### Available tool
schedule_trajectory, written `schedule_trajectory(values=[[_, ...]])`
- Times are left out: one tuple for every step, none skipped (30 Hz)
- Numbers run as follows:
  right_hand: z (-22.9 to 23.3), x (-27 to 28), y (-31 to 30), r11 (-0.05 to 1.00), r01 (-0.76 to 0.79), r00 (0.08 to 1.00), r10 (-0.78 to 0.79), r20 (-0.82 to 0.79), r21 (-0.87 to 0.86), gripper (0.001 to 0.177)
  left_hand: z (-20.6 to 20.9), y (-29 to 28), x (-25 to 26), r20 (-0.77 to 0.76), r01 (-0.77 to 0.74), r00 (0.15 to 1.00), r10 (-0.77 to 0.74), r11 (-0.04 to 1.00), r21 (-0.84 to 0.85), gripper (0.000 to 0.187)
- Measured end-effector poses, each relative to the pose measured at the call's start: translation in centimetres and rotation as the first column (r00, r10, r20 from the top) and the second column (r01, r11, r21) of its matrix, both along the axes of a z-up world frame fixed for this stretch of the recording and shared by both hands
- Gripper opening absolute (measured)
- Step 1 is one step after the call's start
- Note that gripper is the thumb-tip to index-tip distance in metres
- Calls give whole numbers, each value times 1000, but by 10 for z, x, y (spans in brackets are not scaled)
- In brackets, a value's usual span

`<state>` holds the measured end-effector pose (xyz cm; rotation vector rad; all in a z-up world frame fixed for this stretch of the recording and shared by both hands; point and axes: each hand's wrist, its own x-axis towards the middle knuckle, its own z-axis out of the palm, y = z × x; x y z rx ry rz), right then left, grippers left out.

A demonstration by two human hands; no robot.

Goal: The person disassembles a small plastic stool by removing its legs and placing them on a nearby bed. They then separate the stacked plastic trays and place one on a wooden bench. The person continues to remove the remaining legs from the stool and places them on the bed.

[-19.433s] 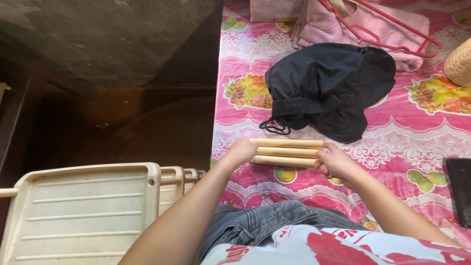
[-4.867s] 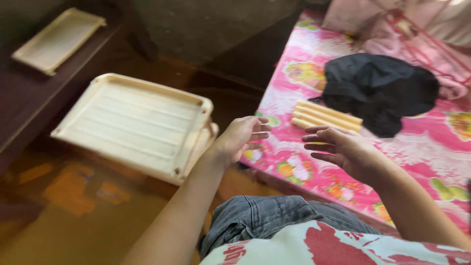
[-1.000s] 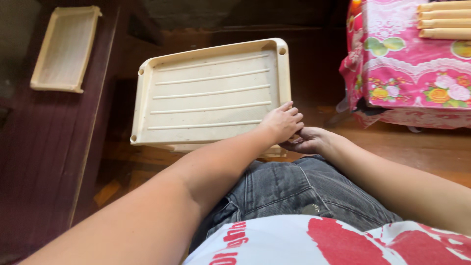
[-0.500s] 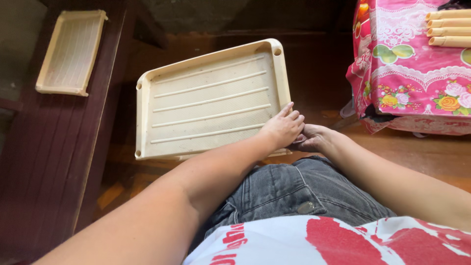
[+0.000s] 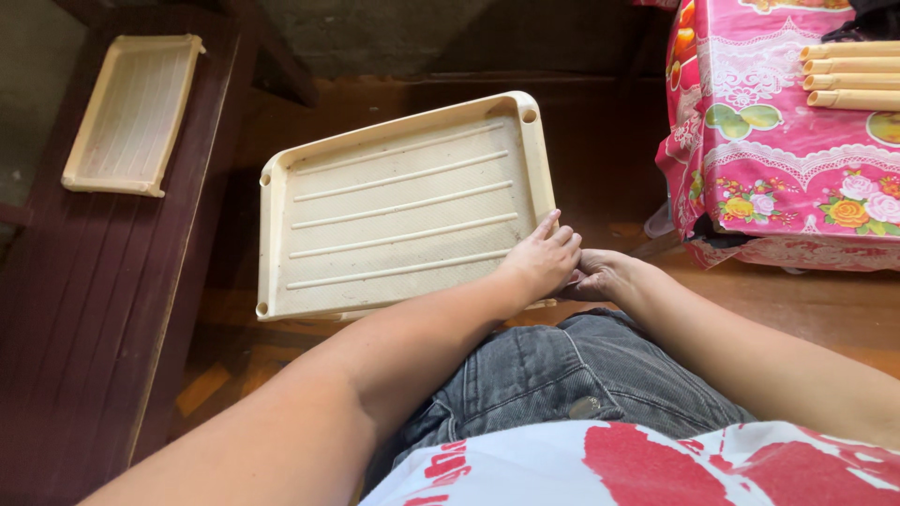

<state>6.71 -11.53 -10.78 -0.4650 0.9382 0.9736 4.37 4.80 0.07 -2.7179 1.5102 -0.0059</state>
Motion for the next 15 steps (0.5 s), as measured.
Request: schedule_trajectory(values=[[-4, 0, -1, 999, 2, 1000, -2, 9, 51, 16, 0, 0, -1, 8, -2, 1000, 2, 1000, -4, 49], [-8, 0, -2, 999, -7, 1000, 7, 13, 47, 16, 0, 0, -2, 16, -2, 1000, 2, 1000, -7, 49], [-10, 0, -2, 999, -16, 1000, 16, 17, 43, 16, 0, 0, -2, 8, -5, 1000, 5, 1000, -2, 49], [-10, 1, -3, 999, -26, 999, 25, 21, 38, 15, 0, -1, -3, 2, -8, 1000, 8, 1000, 2, 49], [-9, 2, -4, 1000, -30, 999, 30, 24, -6, 17, 1, -1, -2, -5, -11, 1000, 11, 1000, 7, 49], [-8, 1, -4, 998, -33, 999, 34, 26, -49, 20, 1, -1, -3, 2, -9, 1000, 9, 1000, -1, 48], [-6, 1, -4, 995, -36, 999, 38, 27, -93, 22, 0, -1, -3, 9, -6, 1000, 6, 1000, -9, 48], [-3, 1, -3, 996, -36, 999, 39, 32, -87, 22, 0, 0, -3, 16, -5, 1000, 5, 1000, -17, 47], [-1, 0, -2, 996, -36, 999, 39, 36, -81, 22, 0, 1, -2, 13, -6, 1000, 6, 1000, -18, 47], [2, 0, -1, 997, -37, 998, 40, 39, -75, 22, 0, 1, -2, 9, -9, 1000, 9, 1000, -18, 47], [5, -1, -1, 996, -43, 998, 46, 44, -78, 22, 0, 1, -3, 5, -11, 1000, 11, 1000, -19, 46], [8, -2, -1, 995, -49, 997, 53, 50, -82, 23, 1, 2, -3, -1, -11, 1000, 11, 1000, -17, 46], [12, -2, -2, 995, -55, 997, 60, 56, -85, 23, 2, 1, -2, -6, -10, 1000, 10, 1000, -15, 45], [15, -3, -4, 997, -56, 997, 59, 42, -61, 24, 3, 1, -2, -13, -10, 1000, 10, 1000, -13, 45], [17, -4, -9, 998, -57, 998, 58, 29, -37, 25, 4, -1, -3, 13, 4, 1000, -4, 999, -51, 45]])
